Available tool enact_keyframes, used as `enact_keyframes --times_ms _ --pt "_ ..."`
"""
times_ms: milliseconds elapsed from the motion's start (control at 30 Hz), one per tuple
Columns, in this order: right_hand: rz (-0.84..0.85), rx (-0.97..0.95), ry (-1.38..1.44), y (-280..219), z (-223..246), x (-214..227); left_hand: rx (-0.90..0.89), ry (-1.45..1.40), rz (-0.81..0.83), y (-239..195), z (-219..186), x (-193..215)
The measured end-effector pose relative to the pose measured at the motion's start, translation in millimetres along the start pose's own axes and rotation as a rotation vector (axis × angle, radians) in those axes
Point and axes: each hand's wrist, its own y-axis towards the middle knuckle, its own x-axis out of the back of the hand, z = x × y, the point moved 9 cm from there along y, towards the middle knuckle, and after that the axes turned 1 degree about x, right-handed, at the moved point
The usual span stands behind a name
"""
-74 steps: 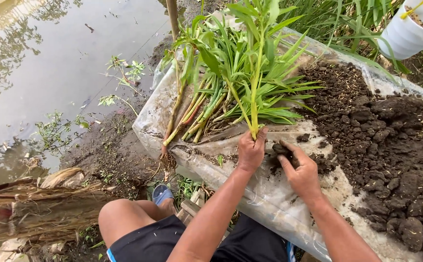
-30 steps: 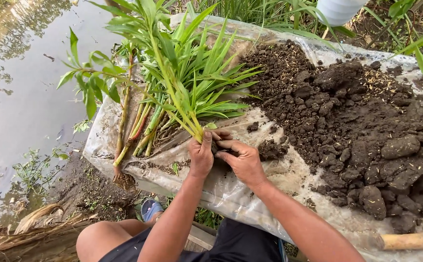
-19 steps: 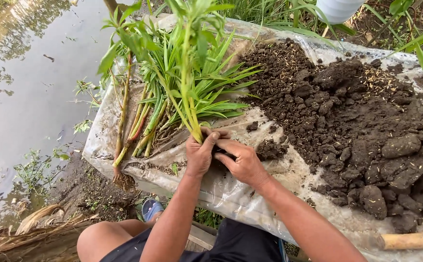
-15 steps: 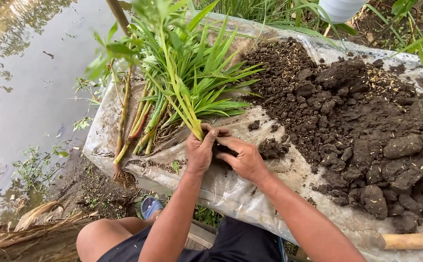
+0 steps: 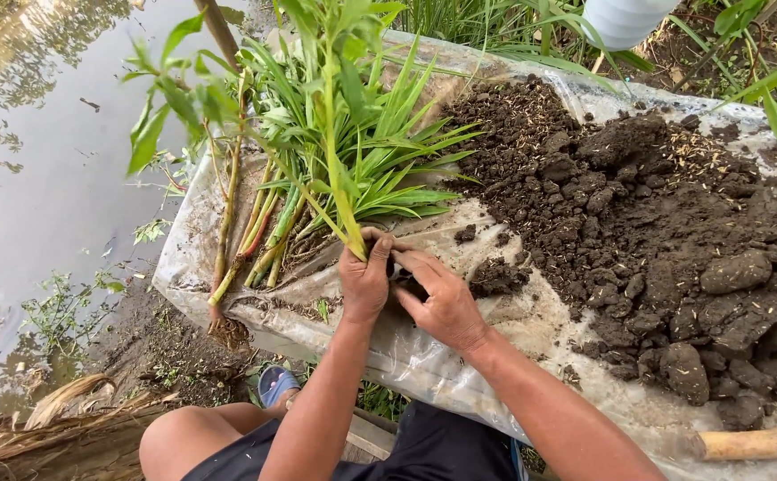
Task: The person holds a green plant cutting and repeatedly packs dark soil around its base by hand, forming a compact soil ball. The person continues to add and compress soil around the cutting's stem while seated beside a water body.
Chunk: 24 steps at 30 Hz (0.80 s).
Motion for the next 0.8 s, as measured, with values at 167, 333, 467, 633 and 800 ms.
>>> enact_keyframes --times_ms 167,333,467,633,800 --pt "-0.099 -0.046 -0.012 -11.7 -29.1 -3.9 -0.004 0.015 -0.039 -2.1 -4.6 3.3" --pt "-0.172 -0.121 0.095 -15.1 -41.7 -3.4 0.004 0.008 -0.034 -1.5 17.0 8.1" --pt "-0.155 -0.088 0.088 -15.7 -33.9 -7.8 0.048 -0.082 -0.075 -3.4 35.0 14.5" --pt "-0.143 -0.113 0.073 -11.4 -26.4 -2.9 0.073 -0.111 -0.085 -3.3 33.8 13.7" --pt "-0.169 -0.067 -0.003 -11.4 -21.3 0.0 0.071 -0.04 0.109 -3.2 -3.2 -7.7"
